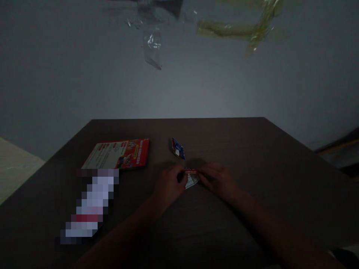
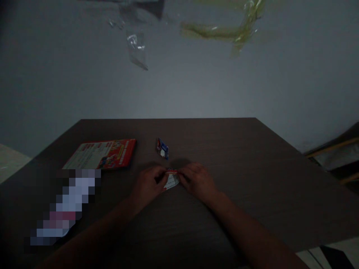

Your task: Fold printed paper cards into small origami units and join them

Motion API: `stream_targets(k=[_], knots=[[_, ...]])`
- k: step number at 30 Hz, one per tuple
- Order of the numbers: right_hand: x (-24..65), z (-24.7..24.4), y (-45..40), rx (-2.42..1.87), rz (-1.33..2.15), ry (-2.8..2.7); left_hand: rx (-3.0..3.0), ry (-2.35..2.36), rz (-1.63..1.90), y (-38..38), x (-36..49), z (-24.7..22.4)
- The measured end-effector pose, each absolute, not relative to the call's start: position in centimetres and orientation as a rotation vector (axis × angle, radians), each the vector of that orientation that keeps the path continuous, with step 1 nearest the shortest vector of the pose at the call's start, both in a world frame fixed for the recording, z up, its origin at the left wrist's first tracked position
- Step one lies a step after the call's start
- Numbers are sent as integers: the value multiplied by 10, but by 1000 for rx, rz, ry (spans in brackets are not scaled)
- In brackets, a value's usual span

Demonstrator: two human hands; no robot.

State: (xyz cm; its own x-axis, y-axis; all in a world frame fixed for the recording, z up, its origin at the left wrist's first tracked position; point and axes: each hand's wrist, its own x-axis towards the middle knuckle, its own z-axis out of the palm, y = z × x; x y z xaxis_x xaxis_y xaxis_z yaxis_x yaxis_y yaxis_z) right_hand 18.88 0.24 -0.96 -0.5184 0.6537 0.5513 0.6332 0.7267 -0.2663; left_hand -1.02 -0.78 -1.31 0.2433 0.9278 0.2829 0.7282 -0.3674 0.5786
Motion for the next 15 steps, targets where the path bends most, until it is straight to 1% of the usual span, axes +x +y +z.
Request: stream_targets(k=[9, 15], knots=[[183, -12, 1, -929, 25, -2290, 2127, 1492, 950, -6, -10, -10], [180, -12, 0, -903, 79, -2323, 2062, 1418, 1018, -6, -10, -9]])
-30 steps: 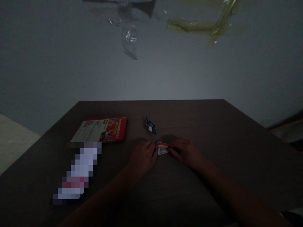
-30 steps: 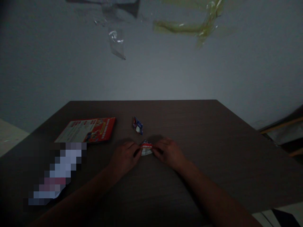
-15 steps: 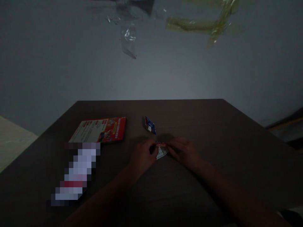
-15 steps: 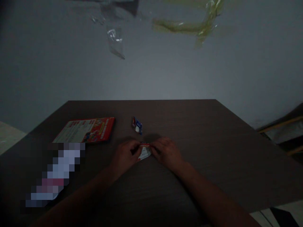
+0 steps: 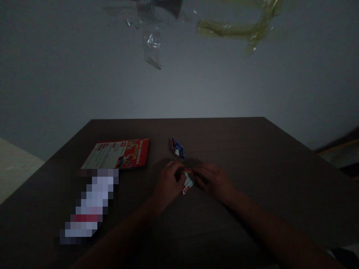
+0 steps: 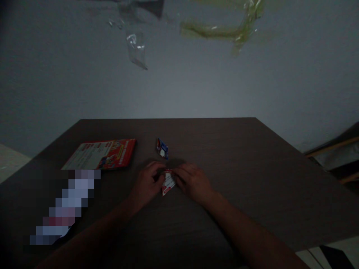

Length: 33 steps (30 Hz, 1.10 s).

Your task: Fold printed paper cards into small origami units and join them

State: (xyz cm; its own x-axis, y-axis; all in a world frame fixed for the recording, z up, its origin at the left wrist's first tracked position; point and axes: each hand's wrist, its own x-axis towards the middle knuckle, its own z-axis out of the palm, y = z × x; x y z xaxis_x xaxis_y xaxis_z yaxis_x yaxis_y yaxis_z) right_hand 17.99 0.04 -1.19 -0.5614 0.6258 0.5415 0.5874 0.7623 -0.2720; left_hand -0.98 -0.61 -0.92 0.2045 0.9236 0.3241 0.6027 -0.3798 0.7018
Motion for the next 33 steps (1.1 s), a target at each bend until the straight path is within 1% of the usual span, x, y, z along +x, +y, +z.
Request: stream_targets(k=[8, 13, 23, 28, 33], knots=[[178, -14, 0, -878, 88, -2326, 1968, 1305, 1042, -3, -13, -17], [178, -15, -1, -861, 116, -2375, 2019, 1223, 1044, -4, -13, -16], [176, -9, -6, -779, 130, -2408, 2006, 1230, 961, -3, -13, -14], [177, -3, -12, -793, 175, -2477, 1943, 1232, 1036, -3, -15, -17], [174, 1, -15, -697, 73, -2572, 1820, 1241, 1111, 0, -17, -19]])
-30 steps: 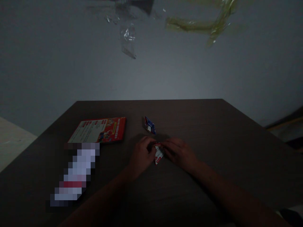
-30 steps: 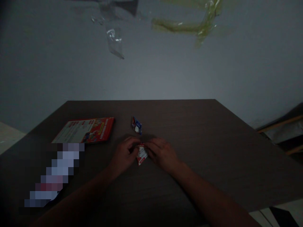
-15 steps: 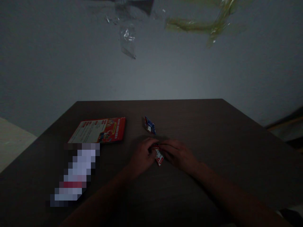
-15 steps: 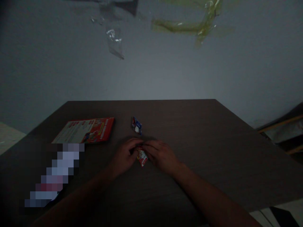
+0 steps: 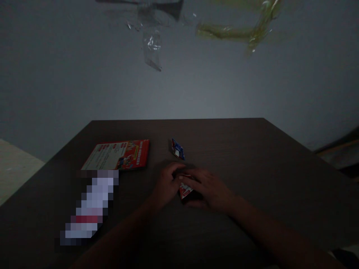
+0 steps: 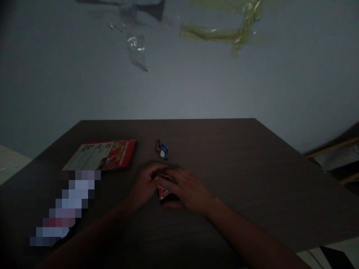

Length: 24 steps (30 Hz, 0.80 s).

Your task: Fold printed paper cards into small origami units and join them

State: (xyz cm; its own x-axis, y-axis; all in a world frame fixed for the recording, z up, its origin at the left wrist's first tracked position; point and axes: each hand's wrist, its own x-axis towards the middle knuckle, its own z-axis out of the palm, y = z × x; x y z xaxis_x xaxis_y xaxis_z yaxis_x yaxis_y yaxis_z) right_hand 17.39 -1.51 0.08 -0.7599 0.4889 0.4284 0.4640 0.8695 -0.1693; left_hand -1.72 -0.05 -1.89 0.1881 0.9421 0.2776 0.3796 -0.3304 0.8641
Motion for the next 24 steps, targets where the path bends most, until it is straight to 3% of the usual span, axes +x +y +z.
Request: stream_targets(k=[13, 19, 24], knots=[[176, -8, -7, -712, -3, -2433, 1367, 1132, 1119, 1, -17, -12], [180, -6, -5, -772, 196, -2203, 1150, 896, 1131, 0, -20, -14], [180, 2, -5, -845, 547, -2008, 1399, 958, 992, -4, -22, -13]])
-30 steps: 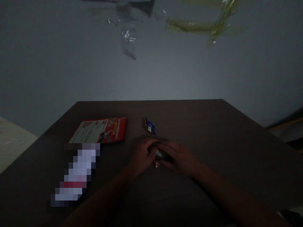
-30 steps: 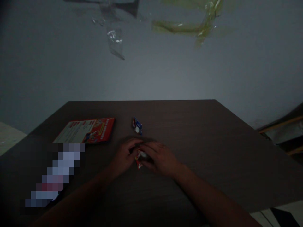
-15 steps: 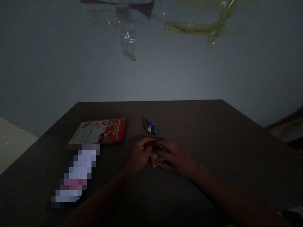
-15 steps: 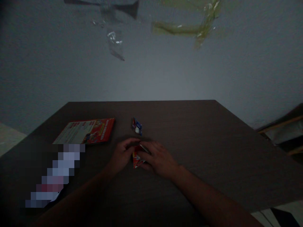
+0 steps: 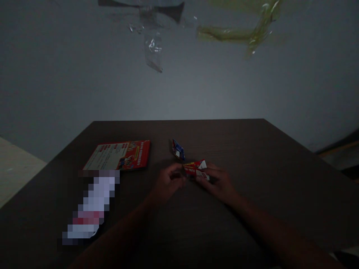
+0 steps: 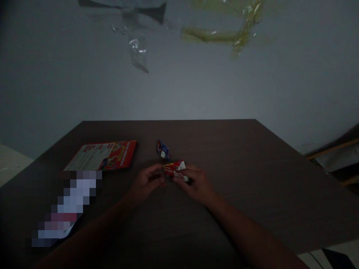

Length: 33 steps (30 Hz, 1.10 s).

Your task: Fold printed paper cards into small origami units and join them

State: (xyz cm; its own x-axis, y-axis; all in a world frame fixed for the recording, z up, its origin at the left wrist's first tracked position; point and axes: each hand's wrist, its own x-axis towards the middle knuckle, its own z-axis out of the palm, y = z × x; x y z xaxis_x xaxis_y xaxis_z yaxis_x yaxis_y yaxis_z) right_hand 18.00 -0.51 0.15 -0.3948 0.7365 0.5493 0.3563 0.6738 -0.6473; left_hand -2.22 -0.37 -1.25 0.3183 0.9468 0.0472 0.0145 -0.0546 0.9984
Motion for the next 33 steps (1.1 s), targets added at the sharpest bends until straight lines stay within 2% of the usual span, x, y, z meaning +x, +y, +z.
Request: stream_targets(k=[4, 11, 33], knots=[[180, 4, -5, -851, 781, -1874, 1542, 902, 886, -7, -17, -7], [179, -2, -4, -919, 990, -1759, 1540, 929, 808, -7, -15, -6], [184, -9, -3, -1016, 992, -1440, 1613, 902, 788, -10, -17, -7]])
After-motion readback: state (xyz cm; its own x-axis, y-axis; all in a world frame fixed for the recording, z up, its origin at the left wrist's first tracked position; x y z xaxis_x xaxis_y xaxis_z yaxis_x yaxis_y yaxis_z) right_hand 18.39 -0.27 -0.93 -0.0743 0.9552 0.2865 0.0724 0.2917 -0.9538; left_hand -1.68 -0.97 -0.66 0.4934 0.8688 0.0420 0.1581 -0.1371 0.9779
